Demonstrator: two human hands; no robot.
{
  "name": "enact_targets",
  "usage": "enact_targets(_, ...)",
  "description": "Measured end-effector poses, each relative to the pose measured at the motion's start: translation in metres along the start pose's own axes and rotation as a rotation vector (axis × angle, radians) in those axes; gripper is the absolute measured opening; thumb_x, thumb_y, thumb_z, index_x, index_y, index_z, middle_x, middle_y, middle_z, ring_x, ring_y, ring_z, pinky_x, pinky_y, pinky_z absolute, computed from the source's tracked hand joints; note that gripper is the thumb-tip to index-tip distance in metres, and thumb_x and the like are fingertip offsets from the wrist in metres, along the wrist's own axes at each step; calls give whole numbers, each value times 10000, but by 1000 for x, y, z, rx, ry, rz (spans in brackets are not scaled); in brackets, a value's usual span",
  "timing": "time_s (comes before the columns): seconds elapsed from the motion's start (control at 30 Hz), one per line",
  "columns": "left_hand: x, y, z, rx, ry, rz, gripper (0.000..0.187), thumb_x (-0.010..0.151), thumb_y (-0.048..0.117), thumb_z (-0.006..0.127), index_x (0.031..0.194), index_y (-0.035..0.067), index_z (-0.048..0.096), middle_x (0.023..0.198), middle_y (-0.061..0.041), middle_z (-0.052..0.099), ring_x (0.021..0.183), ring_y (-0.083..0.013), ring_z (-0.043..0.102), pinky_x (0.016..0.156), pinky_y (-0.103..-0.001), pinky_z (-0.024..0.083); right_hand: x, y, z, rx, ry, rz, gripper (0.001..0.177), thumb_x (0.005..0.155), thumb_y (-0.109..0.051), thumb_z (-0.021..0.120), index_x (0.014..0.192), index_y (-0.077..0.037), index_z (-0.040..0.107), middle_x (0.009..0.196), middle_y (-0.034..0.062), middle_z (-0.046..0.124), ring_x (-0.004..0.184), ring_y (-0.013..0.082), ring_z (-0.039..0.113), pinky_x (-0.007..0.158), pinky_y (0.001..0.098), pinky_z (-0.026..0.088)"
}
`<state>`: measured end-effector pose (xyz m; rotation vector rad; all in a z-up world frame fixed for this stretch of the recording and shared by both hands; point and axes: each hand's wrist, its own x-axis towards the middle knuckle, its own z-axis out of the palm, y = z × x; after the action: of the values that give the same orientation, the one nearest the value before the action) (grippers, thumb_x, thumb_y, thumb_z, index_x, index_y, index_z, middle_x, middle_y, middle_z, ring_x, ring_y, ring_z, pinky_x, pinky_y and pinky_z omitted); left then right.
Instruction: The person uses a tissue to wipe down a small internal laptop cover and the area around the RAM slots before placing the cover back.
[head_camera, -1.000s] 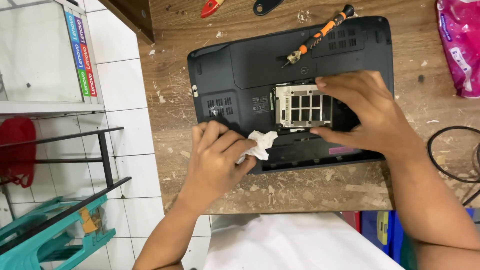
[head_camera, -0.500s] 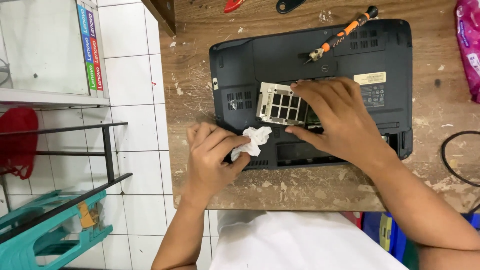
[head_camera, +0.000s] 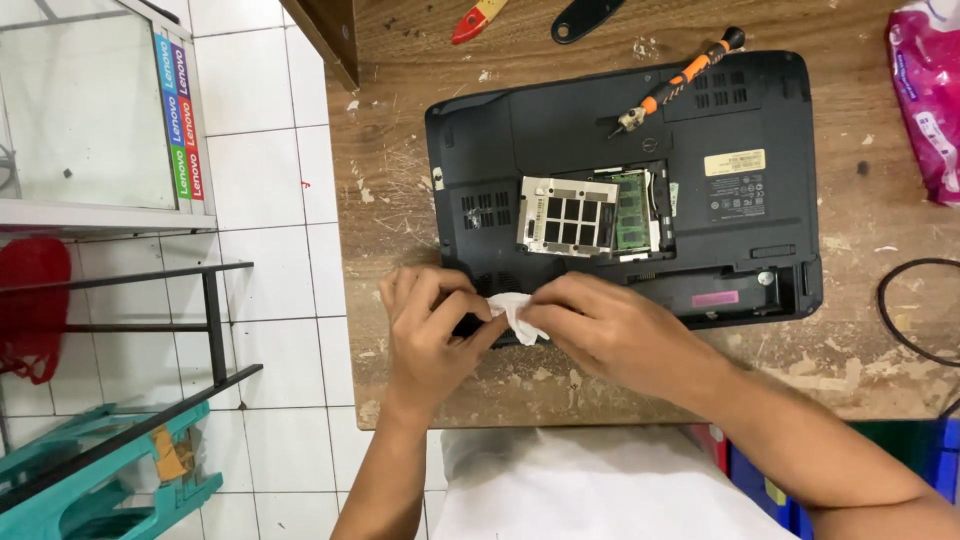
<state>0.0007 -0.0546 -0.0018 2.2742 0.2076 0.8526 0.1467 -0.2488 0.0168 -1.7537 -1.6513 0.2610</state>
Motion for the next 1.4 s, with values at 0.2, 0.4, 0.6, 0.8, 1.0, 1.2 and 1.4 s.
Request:
enact_targets(0.2, 0, 3, -10, -32, -52, -20, 160, 825, 141, 958, 929, 209, 856, 924, 32, 739, 964, -225, 646, 992, -382, 387, 24, -15, -12, -118, -92, 90, 248, 934, -20, 754, 1152, -129, 801, 901, 71, 742, 836, 218, 729, 777, 378, 550)
enact_targets(0.4, -14, -5, -9, -30, 69, -121, 160, 899, 77, 791, 965, 201, 868, 1116, -40, 752, 1037, -278, 652, 983, -405, 454, 26, -22, -1, -244, -64, 120, 121, 1043, -145, 716, 1062, -70, 809, 866, 98, 734, 775, 274, 730, 733, 419, 520)
enact_targets(0.6, -13, -12, -12, -2, 139, -210, 85, 947, 82, 801, 969, 152, 844, 1113, -84, 723, 1038, -296, 683, 979, -405, 484, 35, -28, -5, -210, -122, 138, 160, 971, -11, 679, 1069, -39, 802, 1148, 169, 715, 899, 283, 711, 752, 398, 530)
enact_targets(0.8, -16, -10, -6, -76, 129, -245, 87, 953, 71, 805, 974, 141, 850, 1106, -93, 726, 1047, -302, 697, 965, -425, 543, 29, -34, 4, -346, -166, 5, 125, 930, 62, 749, 1042, 35, 799, 1015, 188, 732, 872, 291, 713, 773, 379, 531)
enact_targets(1.0, -22, -18, -5, -66, 134, -265, 59, 972, 93, 813, 986, 135, 851, 1081, -88, 722, 1039, -294, 726, 957, -428, 567, 39, -37, 12, -277, -107, 88, 180, 977, 110, 684, 1138, 65, 750, 1012, 195, 670, 901, 313, 700, 815, 381, 558)
enact_targets(1.2, -17, -12, -9, -65, 62, -237, 63, 1008, -15, 746, 1047, 21, 780, 1157, -174, 639, 1127, -310, 673, 1031, -429, 610, 21, -41, 9, -204, -228, 218, 267, 905, 143, 648, 1123, -10, 666, 1071, 123, 609, 957, 310, 617, 862, 428, 545)
enact_targets(1.4, -18, -17, -5, -78, 47, -247, 78, 994, -30, 754, 1058, 6, 782, 1179, -179, 640, 1144, -315, 669, 1028, -413, 625, -7, -23, -8, -215, -220, 229, 161, 1002, -9, 673, 1158, 11, 704, 1078, 142, 636, 935, 311, 664, 849, 443, 576)
